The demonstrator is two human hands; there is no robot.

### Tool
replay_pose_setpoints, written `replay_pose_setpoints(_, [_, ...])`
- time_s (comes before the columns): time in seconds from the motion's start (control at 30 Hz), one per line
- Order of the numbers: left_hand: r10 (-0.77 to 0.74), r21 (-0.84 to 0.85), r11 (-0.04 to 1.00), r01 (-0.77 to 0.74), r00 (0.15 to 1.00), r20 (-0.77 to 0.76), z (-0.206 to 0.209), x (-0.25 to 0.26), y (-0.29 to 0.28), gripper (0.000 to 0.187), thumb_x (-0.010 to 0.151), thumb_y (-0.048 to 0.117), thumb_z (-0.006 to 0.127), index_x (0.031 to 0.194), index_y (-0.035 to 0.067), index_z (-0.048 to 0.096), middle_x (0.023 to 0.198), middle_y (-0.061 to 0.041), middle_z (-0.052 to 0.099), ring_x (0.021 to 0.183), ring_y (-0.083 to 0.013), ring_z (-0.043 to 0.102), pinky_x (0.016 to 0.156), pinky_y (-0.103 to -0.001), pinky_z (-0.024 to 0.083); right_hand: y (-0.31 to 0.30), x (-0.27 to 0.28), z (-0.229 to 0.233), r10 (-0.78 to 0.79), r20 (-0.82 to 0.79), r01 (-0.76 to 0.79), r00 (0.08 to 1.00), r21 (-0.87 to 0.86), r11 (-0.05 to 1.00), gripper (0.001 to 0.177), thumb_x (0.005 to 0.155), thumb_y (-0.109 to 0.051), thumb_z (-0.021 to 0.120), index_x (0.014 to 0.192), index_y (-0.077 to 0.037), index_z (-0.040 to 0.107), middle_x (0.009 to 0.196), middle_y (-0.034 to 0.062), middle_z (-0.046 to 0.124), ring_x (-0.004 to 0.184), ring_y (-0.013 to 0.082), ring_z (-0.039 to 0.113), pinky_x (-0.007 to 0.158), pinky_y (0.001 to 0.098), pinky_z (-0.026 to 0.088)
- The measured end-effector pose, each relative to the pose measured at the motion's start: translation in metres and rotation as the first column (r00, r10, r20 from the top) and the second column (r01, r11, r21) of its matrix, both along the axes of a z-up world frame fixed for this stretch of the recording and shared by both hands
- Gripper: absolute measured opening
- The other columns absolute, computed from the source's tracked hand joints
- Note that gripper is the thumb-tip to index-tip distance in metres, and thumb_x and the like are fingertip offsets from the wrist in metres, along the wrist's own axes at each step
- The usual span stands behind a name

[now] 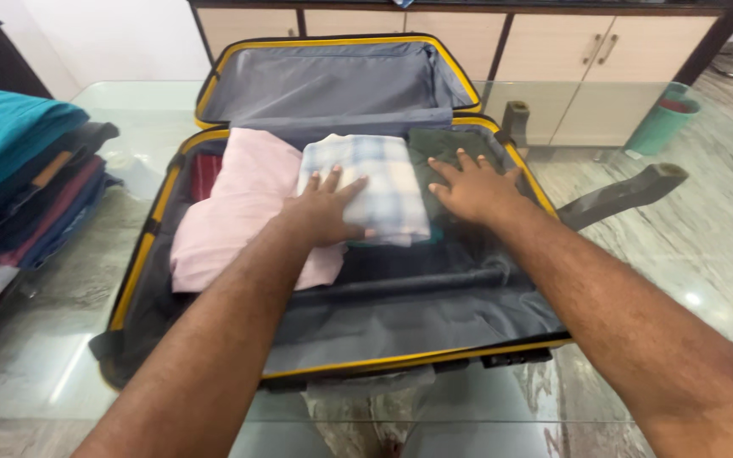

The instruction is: The person folds a pink shirt on a glass table and places it into an open suitcase. The person then picks up several pre-folded garments from a stack and arranges them neatly inside the suitcase.

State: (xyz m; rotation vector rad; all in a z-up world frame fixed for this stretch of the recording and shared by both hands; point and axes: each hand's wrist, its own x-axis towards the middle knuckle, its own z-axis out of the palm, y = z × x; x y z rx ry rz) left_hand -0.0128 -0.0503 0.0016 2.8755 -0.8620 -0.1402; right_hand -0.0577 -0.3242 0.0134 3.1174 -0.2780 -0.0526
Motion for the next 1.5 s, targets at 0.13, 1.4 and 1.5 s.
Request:
replay_pose_setpoints(0.13, [-0.087, 0.022, 0.996, 0.086, 0.994, 0.068, 0.002, -0.007, 0.022, 0.103, 0.076, 0.059, 0.082, 0.161, 0.033, 0.030, 0.166, -0.020, 0.023, 0.153, -0.0405, 0.030, 0.118, -0.048, 0.036, 0.003, -0.002, -0.001, 0.002, 0.009, -0.002, 1.000, -0.019, 1.000, 0.063, 0.098, -0.060, 0.040, 0.158, -0.047, 0.027, 0.172, 0.0069, 0.013, 0.156, 0.0388, 0.018, 0.111, 0.0842, 0.008])
replay_pose_setpoints(1.4, [0.858, -0.074, 0.493, -0.867, 0.470, 0.208, -0.023, -0.108, 0.491, 0.080, 0.079, 0.050, 0.084, 0.146, 0.020, 0.053, 0.137, -0.011, 0.058, 0.126, -0.0332, 0.058, 0.098, -0.052, 0.051, 0.262, -0.003, 0.009, 0.482, -0.013, -0.482, 0.876, -0.029, 0.876, 0.076, 0.082, -0.053, 0.073, 0.146, -0.019, 0.050, 0.141, 0.0104, 0.059, 0.129, 0.0332, 0.058, 0.105, 0.0443, 0.048])
replay_pose_setpoints(1.5, [0.828, -0.054, 0.525, -0.849, 0.496, 0.261, -0.020, -0.108, 0.492, 0.075, 0.079, 0.050, 0.084, 0.142, 0.021, 0.057, 0.131, -0.009, 0.064, 0.121, -0.0296, 0.063, 0.095, -0.046, 0.055, 0.266, -0.008, 0.011, 0.437, -0.027, -0.438, 0.899, -0.070, 0.896, 0.070, 0.085, -0.052, 0.070, 0.145, -0.021, 0.052, 0.139, 0.0087, 0.061, 0.126, 0.0331, 0.060, 0.103, 0.0462, 0.050])
